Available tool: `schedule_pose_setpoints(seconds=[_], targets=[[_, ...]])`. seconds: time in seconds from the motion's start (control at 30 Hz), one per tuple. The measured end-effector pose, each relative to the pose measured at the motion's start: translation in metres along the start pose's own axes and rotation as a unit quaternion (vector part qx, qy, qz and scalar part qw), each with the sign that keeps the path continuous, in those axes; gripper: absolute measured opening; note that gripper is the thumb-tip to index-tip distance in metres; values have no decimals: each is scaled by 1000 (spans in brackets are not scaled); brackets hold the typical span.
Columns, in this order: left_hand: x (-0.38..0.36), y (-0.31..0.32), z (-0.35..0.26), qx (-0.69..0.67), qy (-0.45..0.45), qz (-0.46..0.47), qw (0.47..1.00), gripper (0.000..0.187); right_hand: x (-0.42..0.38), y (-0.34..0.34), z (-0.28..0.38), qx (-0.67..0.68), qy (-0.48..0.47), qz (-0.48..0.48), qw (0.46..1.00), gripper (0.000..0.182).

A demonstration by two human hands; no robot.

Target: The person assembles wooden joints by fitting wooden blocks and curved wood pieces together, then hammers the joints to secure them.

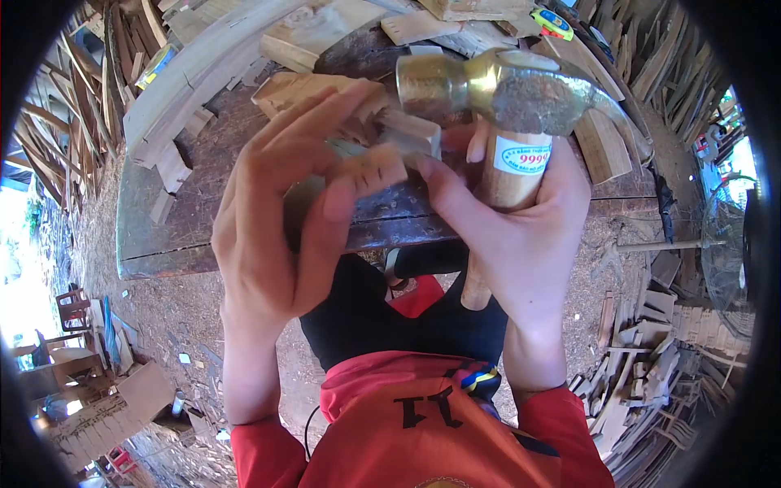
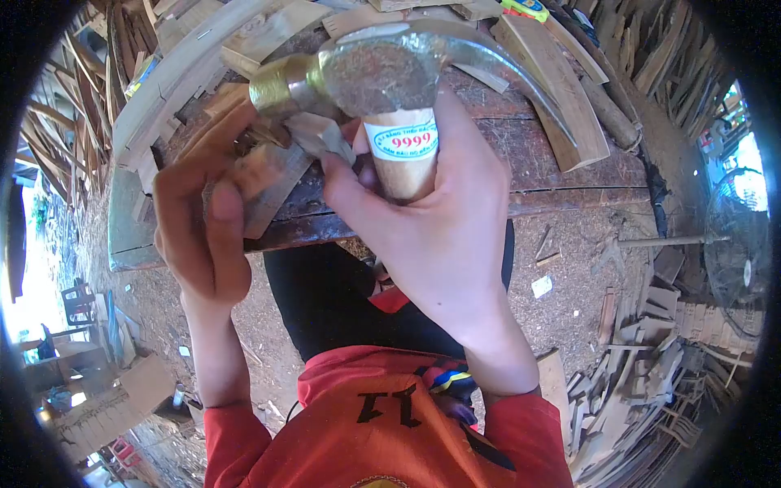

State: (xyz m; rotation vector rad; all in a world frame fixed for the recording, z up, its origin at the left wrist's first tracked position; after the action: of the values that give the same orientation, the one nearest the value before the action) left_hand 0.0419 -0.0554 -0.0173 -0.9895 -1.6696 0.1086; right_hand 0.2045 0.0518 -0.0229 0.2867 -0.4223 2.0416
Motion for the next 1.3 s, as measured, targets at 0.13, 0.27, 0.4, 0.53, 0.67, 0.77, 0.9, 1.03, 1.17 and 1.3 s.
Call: schedule_pose_setpoints(seconds=[0.13,0.27,0.4,0.53,0.67,0.77,0.9,1.03,1.17,1.3], targets=[[-13,-4,-1,-106,-3,-37,994,21,-8,-3,-12,-61,0,13,998,27],[-17,6,-20,-10,22,109,994,23,-10,-6,-15,-118,16,21,993,28],[-26,5,-19,60,46,121,990,16,-8,-4,-15,-94,30,15,995,29],[-26,-8,-6,87,10,92,992,15,0,6,-5,-154,-43,28,987,29],[-28,-13,1,43,-24,59,997,13,4,17,3,-211,-84,27,974,29],[-27,-19,3,18,-59,28,998,14,4,18,0,-204,-49,27,977,28],[-12,-24,-3,75,-43,10,996,19,4,19,-2,-132,-25,30,990,28],[3,-18,2,37,-49,11,998,17,3,20,-6,-114,-9,42,993,29],[8,-13,8,2,-58,27,998,13,5,21,-10,-55,7,54,997,31],[9,-11,10,-16,-61,29,998,14,5,22,-16,-17,21,63,998,31]])
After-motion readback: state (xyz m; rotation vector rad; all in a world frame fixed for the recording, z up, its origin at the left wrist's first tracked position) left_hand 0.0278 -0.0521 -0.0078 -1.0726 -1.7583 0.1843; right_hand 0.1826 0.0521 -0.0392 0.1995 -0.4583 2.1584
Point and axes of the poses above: each hand's wrist, its own x-axis towards the middle knuckle, its own y-axis out of the palm, z = x × y, the point moved 7 cm from there along x, towards the middle knuckle, and after that the axes turned 5 degrees about z, right-handed, at the moved point
